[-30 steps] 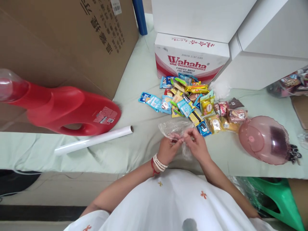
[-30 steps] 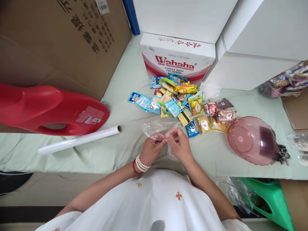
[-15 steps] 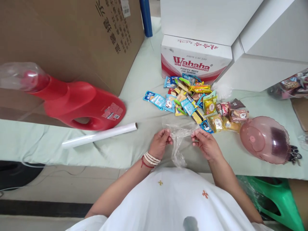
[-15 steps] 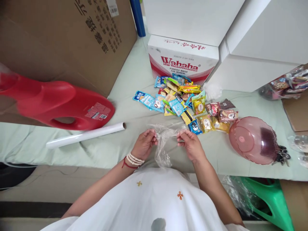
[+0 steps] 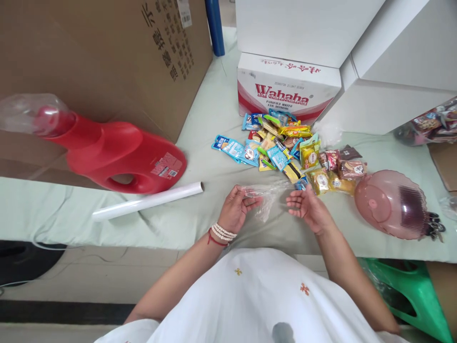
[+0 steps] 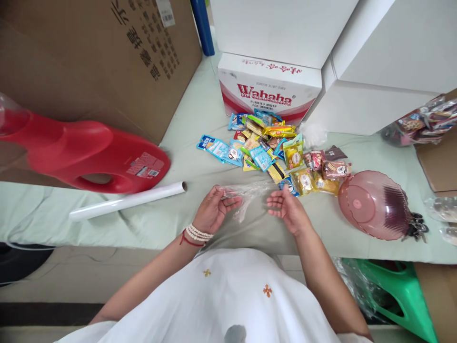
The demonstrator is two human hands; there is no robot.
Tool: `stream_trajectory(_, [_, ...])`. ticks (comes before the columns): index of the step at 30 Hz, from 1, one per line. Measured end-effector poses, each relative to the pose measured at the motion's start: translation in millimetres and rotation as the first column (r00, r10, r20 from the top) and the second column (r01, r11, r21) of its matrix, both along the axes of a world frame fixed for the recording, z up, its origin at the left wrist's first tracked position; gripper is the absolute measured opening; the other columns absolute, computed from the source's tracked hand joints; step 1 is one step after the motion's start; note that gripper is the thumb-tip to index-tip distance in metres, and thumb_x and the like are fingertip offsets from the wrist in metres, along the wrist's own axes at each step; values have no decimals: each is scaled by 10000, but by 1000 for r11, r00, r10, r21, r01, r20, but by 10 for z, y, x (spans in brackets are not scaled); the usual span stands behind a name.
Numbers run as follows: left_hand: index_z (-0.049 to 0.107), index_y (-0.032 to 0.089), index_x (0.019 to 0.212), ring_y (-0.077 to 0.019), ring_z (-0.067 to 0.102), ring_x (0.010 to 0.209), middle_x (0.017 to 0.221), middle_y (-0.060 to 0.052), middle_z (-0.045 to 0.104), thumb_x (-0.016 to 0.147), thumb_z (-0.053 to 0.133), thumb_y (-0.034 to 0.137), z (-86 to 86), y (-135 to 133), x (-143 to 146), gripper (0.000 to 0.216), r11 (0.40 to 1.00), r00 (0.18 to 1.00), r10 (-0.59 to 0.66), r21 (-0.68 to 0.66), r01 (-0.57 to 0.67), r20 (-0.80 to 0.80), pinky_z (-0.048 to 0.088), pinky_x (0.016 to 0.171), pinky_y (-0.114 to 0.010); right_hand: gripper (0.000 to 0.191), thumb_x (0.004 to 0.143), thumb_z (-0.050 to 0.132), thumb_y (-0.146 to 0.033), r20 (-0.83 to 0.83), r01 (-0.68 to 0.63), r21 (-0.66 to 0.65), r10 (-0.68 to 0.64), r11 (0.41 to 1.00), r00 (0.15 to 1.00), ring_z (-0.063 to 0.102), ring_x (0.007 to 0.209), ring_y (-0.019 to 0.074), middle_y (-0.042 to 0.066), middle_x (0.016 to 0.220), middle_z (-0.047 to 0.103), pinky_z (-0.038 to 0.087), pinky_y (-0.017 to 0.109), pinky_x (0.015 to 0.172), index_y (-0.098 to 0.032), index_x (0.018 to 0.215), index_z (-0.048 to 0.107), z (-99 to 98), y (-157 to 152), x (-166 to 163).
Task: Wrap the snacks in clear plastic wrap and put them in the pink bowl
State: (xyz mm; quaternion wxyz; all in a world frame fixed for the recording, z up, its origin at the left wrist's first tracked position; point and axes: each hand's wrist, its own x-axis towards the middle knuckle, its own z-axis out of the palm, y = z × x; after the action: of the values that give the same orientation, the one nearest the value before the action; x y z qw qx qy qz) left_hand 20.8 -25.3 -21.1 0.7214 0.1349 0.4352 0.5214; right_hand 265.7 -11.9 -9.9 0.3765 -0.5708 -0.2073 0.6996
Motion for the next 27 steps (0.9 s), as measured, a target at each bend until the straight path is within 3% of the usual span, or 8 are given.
stream_trajectory(4, [495, 220, 817, -199, 766, 792, 907, 10, 726, 777, 799, 536, -12, -111, 164, 440, 997, 993, -56, 49, 61, -101, 598, 882, -407, 509, 646, 855, -659, 109, -25, 65, 18, 998, 994, 577, 693, 139, 10, 800, 651, 492, 212, 496, -212, 804, 667, -72, -106, -323])
stream_trajectory(8, [513, 213, 782, -187, 753, 769, 866, -4, 736, 783, 784, 544, -23, -101, 108, 429, 994, 985, -56, 79, 70, -165, 592, 832, -358, 456, 584, 907, -562, 180, -43, 138, 18, 989, 983, 480, 626, 112, -35, 686, 548, 455, 203, 483, -209, 747, 668, -126, -70, -378])
stream_trajectory(13, [488, 208, 785, -182, 735, 689, 782, -15, 728, 784, 750, 547, -50, 51, -161, 429, 991, 984, 48, -119, -69, -171, 597, 714, -336, 465, 606, 875, -590, 179, -54, 110, 34, 992, 983, 521, 649, 117, 10, 776, 617, 437, 198, 474, -194, 801, 731, -141, -61, -259])
stream_trajectory(17, [544, 212, 910, -201, 729, 699, 843, -29, 736, 729, 725, 717, -57, 35, -148, 566, 974, 971, -34, -226, -21, -236, 560, 600, -305, 447, 640, 861, -603, 170, -73, 129, 50, 989, 984, 505, 630, 110, 3, 744, 597, 438, 197, 473, -199, 776, 728, -106, -136, -346])
stream_trajectory(20, [625, 178, 853, -163, 671, 677, 755, -20, 708, 662, 842, 597, -76, 3, -30, 510, 975, 921, -125, -216, 46, -370, 503, 589, -254, 421, 679, 847, -595, 141, -152, 148, 131, 977, 981, 519, 636, 118, 4, 747, 604, 452, 209, 484, -205, 790, 735, -61, -190, -430])
stream_trajectory(23, [699, 154, 771, -158, 640, 751, 791, -44, 723, 680, 850, 508, -92, 3, 2, 395, 989, 896, -98, -144, 39, -434, 460, 591, -229, 407, 694, 854, -579, 111, -136, 150, 120, 979, 987, 534, 642, 117, 3, 746, 612, 460, 206, 501, -205, 811, 743, -40, -221, -366])
stream_trajectory(27, [716, 169, 864, -181, 659, 889, 1001, -61, 753, 678, 877, 470, -91, -34, -105, 389, 991, 967, -23, -130, -10, -255, 558, 710, -281, 382, 663, 906, -518, 54, 21, 117, -27, 993, 998, 573, 703, 110, 6, 845, 659, 535, 218, 606, -215, 830, 743, -78, -274, -78])
